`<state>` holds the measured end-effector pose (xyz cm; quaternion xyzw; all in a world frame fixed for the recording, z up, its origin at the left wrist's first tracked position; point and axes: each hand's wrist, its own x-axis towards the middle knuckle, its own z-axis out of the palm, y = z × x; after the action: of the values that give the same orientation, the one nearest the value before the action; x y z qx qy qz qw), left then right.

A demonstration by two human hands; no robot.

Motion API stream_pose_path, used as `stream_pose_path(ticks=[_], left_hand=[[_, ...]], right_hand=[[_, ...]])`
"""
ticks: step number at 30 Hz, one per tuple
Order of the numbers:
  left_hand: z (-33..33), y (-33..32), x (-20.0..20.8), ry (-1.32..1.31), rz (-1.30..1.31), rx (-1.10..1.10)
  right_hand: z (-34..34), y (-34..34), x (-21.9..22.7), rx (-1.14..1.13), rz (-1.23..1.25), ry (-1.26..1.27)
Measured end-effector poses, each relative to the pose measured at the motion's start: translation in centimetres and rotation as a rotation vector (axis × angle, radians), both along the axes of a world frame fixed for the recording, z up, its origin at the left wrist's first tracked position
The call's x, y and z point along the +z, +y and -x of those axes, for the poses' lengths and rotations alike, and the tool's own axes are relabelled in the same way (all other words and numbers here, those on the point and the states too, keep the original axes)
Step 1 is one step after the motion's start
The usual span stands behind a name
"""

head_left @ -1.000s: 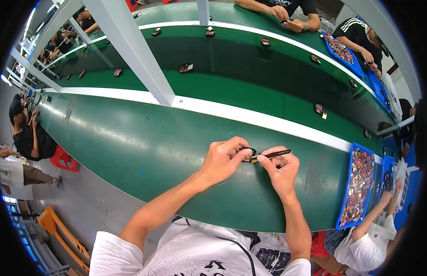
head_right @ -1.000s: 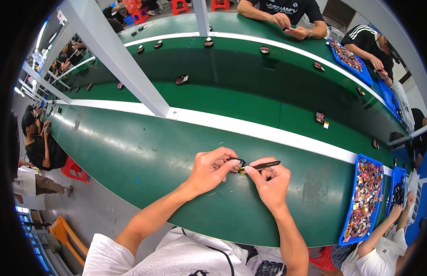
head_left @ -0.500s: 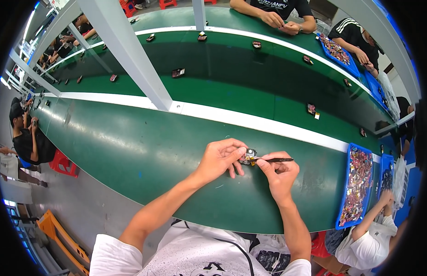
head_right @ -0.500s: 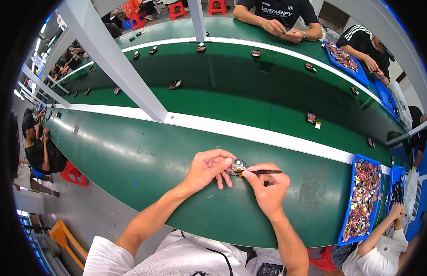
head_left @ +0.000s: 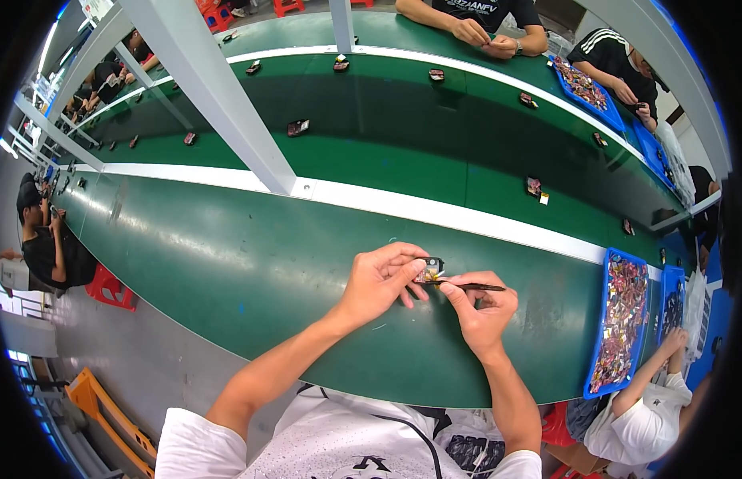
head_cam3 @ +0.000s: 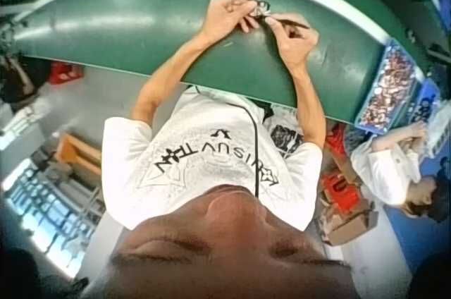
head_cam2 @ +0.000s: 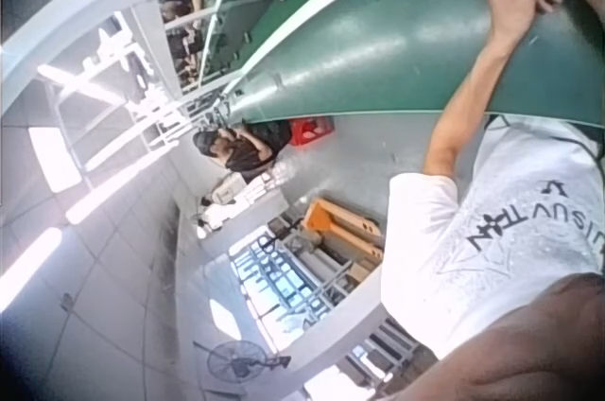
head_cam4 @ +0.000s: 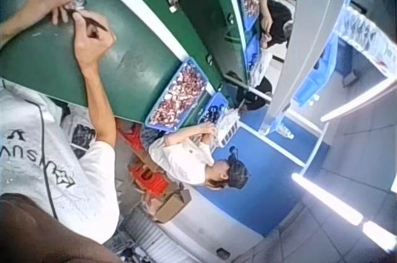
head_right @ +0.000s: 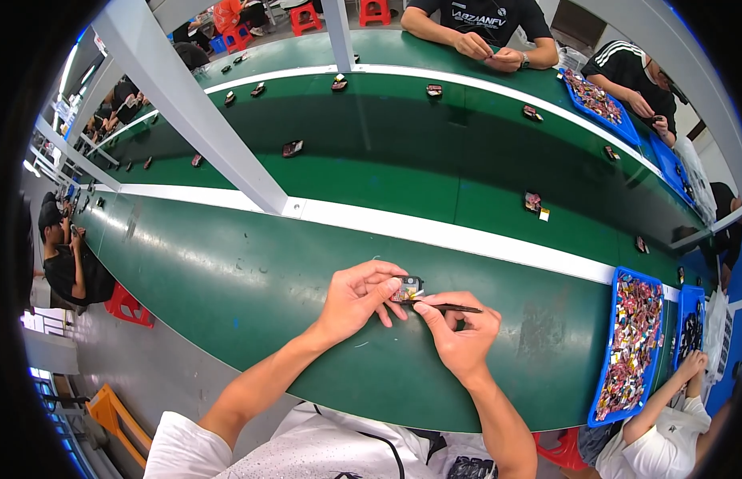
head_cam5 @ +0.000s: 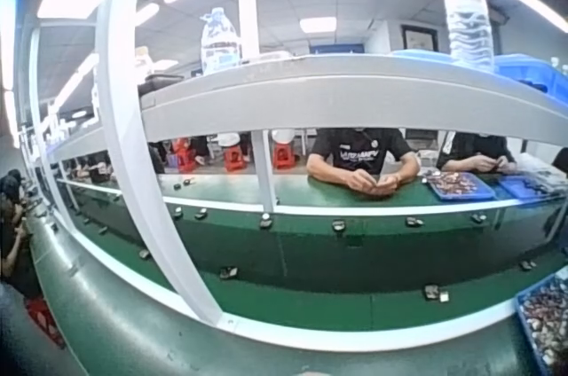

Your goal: Manually assemble and test small electronic components on a factory conveyor line.

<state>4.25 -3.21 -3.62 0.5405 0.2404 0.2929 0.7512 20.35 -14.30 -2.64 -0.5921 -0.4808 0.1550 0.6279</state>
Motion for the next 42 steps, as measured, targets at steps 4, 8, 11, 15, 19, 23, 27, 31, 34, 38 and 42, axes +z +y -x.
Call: stream_pose_path(ticks=[4, 8, 11, 15, 19, 23, 27, 31, 34, 38, 42], left_hand=[[0.00, -0.03, 0.06, -0.002, -0.021, 0.014], [0.02, 0.03, 0.18, -0.028, 0.027, 0.022], [0.07, 0.04, 0.16, -0.031, 0.023, 0.027], [0.10, 0.02, 0.13, -0.026, 0.011, 0.032], [0.22, 0.09, 0.06, 0.008, -0.019, 0.018], [0.28, 0.33, 0.07, 0.014, -0.032, 0.026], [0.37, 0.59, 0.16, 0.005, -0.015, 0.043], [0.40, 0.48, 0.24, 0.016, -0.012, 0.038], [0.40, 0.46, 0.16, 0.023, -0.012, 0.037], [0.43, 0.49, 0.00, 0.031, -0.010, 0.036], [0.44, 0.48, 0.43, 0.039, 0.014, 0.012]], right_hand=[[0.05, 0.00, 0.04, -0.005, -0.008, -0.005], [0.17, 0.03, 0.00, -0.010, -0.013, -0.023], [0.18, 0.02, -0.01, -0.008, -0.014, -0.028], [0.18, -0.01, 0.02, -0.004, -0.007, -0.031], [0.12, 0.00, 0.01, 0.011, 0.008, -0.012], [0.05, 0.03, -0.11, 0.006, 0.036, 0.034], [0.16, 0.14, 0.23, 0.017, 0.018, -0.016], [0.31, 0.16, 0.41, 0.029, 0.004, -0.073], [0.31, 0.21, 0.29, 0.033, -0.003, -0.100], [0.21, 0.28, 0.36, 0.051, 0.004, -0.136], [0.09, 0.19, 0.34, 0.074, 0.005, -0.157]])
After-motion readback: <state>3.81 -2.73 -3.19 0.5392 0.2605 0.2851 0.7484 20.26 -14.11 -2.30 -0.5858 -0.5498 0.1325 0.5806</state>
